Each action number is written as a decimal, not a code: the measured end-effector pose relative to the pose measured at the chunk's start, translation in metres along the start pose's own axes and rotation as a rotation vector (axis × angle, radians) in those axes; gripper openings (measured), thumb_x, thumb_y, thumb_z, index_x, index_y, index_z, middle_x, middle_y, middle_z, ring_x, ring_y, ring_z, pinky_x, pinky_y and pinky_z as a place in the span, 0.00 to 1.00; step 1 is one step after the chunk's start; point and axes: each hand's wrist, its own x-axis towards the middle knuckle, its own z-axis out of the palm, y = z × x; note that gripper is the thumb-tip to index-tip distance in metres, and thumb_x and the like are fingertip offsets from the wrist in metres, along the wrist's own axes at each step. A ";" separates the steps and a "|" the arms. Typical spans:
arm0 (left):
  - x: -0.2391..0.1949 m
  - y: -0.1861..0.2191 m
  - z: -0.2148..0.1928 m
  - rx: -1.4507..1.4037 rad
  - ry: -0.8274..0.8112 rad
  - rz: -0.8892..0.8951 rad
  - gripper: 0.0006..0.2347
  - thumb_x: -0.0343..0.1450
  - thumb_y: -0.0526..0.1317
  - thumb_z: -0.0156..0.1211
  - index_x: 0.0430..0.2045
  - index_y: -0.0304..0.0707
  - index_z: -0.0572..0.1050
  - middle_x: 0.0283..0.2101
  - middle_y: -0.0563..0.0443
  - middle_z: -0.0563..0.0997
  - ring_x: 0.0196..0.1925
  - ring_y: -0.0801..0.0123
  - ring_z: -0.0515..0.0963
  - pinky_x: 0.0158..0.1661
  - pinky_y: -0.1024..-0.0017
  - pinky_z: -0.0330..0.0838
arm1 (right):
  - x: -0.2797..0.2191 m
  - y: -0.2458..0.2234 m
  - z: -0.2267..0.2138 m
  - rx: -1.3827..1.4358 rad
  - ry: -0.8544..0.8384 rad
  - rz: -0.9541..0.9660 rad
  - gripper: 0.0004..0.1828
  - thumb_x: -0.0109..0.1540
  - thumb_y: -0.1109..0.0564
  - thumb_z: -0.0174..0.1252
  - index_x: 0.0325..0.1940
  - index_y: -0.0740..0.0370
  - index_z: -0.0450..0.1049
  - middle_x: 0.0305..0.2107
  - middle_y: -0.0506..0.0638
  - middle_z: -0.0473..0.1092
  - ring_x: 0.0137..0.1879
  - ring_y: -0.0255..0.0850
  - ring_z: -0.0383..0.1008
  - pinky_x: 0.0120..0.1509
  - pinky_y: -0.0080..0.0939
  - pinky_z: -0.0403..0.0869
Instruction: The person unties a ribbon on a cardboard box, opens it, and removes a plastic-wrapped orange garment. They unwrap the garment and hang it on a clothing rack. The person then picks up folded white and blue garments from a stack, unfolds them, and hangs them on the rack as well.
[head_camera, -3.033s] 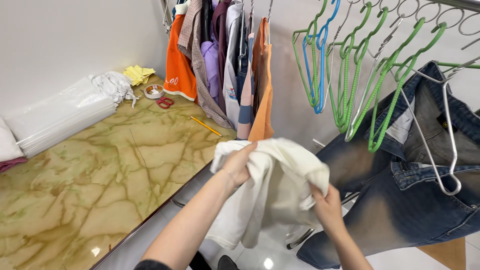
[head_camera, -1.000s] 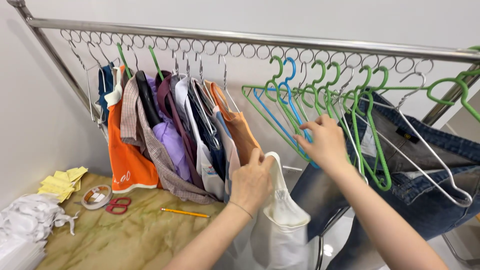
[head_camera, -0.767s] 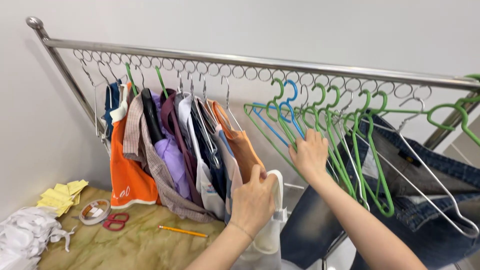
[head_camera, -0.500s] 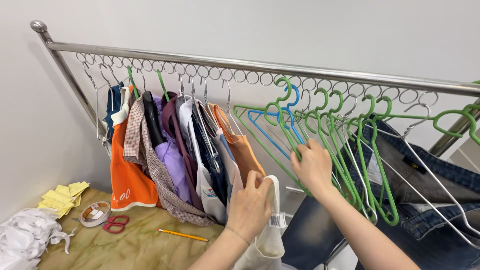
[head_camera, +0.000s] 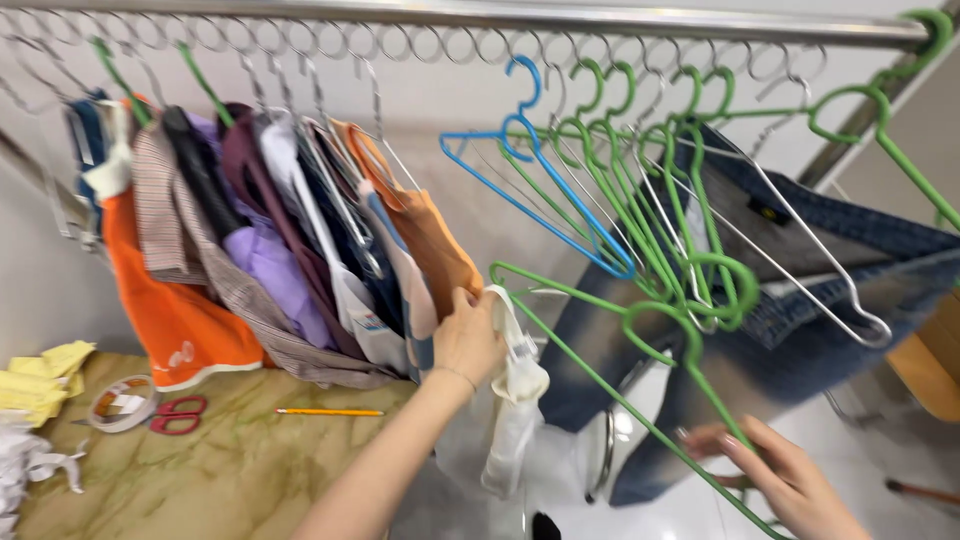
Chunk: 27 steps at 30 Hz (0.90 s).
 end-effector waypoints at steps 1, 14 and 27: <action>0.006 -0.004 0.008 -0.007 -0.018 -0.033 0.20 0.65 0.38 0.57 0.53 0.50 0.69 0.48 0.39 0.66 0.35 0.30 0.82 0.39 0.37 0.77 | -0.012 0.013 -0.015 -0.057 0.035 0.027 0.23 0.67 0.55 0.53 0.47 0.71 0.91 0.42 0.59 0.92 0.51 0.45 0.91 0.51 0.51 0.90; -0.061 0.088 0.043 -0.033 0.066 0.331 0.11 0.66 0.27 0.53 0.39 0.41 0.70 0.41 0.43 0.61 0.16 0.44 0.73 0.19 0.46 0.70 | -0.013 0.091 0.053 0.022 -0.050 -0.156 0.18 0.65 0.50 0.57 0.44 0.62 0.89 0.39 0.51 0.86 0.46 0.38 0.87 0.50 0.40 0.87; -0.069 0.122 -0.042 -0.199 0.069 0.637 0.11 0.75 0.41 0.55 0.46 0.48 0.83 0.52 0.47 0.81 0.54 0.55 0.79 0.49 0.57 0.77 | 0.017 0.061 -0.077 0.111 -0.269 -0.290 0.20 0.62 0.57 0.59 0.48 0.74 0.87 0.46 0.63 0.87 0.53 0.52 0.90 0.59 0.54 0.89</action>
